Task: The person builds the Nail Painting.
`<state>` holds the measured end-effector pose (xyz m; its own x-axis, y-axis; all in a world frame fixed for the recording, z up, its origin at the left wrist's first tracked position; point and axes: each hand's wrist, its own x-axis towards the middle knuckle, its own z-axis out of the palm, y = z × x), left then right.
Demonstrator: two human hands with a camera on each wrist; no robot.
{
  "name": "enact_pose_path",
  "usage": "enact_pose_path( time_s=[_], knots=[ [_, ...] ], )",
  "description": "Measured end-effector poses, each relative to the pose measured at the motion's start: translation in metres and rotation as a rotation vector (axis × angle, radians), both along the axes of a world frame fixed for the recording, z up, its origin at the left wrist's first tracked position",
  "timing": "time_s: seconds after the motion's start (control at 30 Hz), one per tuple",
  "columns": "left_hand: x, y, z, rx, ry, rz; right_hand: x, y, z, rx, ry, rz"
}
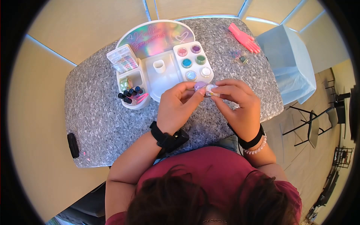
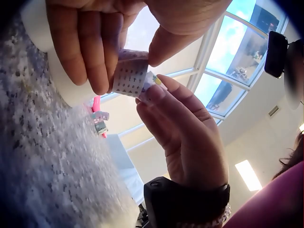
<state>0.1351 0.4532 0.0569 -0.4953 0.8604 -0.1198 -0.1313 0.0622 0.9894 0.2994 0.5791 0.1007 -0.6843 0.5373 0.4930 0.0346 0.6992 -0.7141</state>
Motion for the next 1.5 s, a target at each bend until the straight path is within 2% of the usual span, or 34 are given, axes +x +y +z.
enact_pose_path(
  time_s=[0.13,0.3,0.37,0.43,0.47,0.53,0.6,0.63,0.67,0.77,0.83,0.93,1.07,1.17,1.37,1.5],
  knots=[
    [0.001,-0.001,0.005,0.015,-0.019,-0.029,-0.002,0.003,-0.004,0.164,-0.055,0.006],
    [0.000,-0.004,0.007,0.057,-0.025,-0.087,-0.006,0.000,0.001,0.047,-0.083,-0.015],
    [-0.002,-0.003,0.012,0.067,-0.135,-0.106,-0.006,0.002,0.001,0.009,-0.078,0.010],
    [-0.003,-0.003,0.008,0.108,-0.127,-0.113,-0.004,0.004,-0.006,-0.345,-0.033,0.175],
    [-0.004,-0.003,0.005,0.147,-0.122,-0.120,-0.003,0.006,-0.006,-0.346,-0.034,0.177],
    [-0.001,-0.004,0.003,0.159,-0.092,-0.123,-0.001,0.008,-0.008,-0.788,-0.052,0.287],
    [0.001,-0.004,0.004,0.169,-0.064,-0.128,0.000,0.009,-0.011,-0.719,-0.057,0.242],
    [0.002,-0.004,0.008,0.142,0.027,-0.120,0.001,0.010,-0.012,-0.648,-0.059,0.201],
    [0.002,-0.004,0.010,0.115,0.120,-0.111,0.000,0.009,-0.012,-0.648,-0.059,0.200],
    [0.001,-0.005,0.010,0.108,0.189,-0.094,-0.002,0.005,-0.014,-0.647,-0.059,0.189],
    [0.000,-0.006,0.009,0.112,0.221,-0.075,-0.002,0.001,-0.023,-0.495,-0.109,0.237],
    [0.001,-0.007,0.005,0.110,0.247,-0.044,-0.005,-0.005,-0.017,-0.595,-0.180,0.259],
    [0.001,-0.008,0.005,0.077,0.258,-0.030,-0.004,0.002,-0.009,-0.614,-0.204,0.254],
    [0.002,-0.006,0.002,0.093,0.233,-0.062,-0.003,0.010,-0.004,-0.775,-0.017,0.241],
    [0.001,-0.007,0.011,-0.043,0.139,-0.159,-0.007,0.006,-0.008,-0.825,0.041,0.223],
    [-0.006,-0.008,0.009,-0.004,0.200,-0.158,-0.006,0.009,-0.016,-0.805,0.123,0.238]
  ],
)
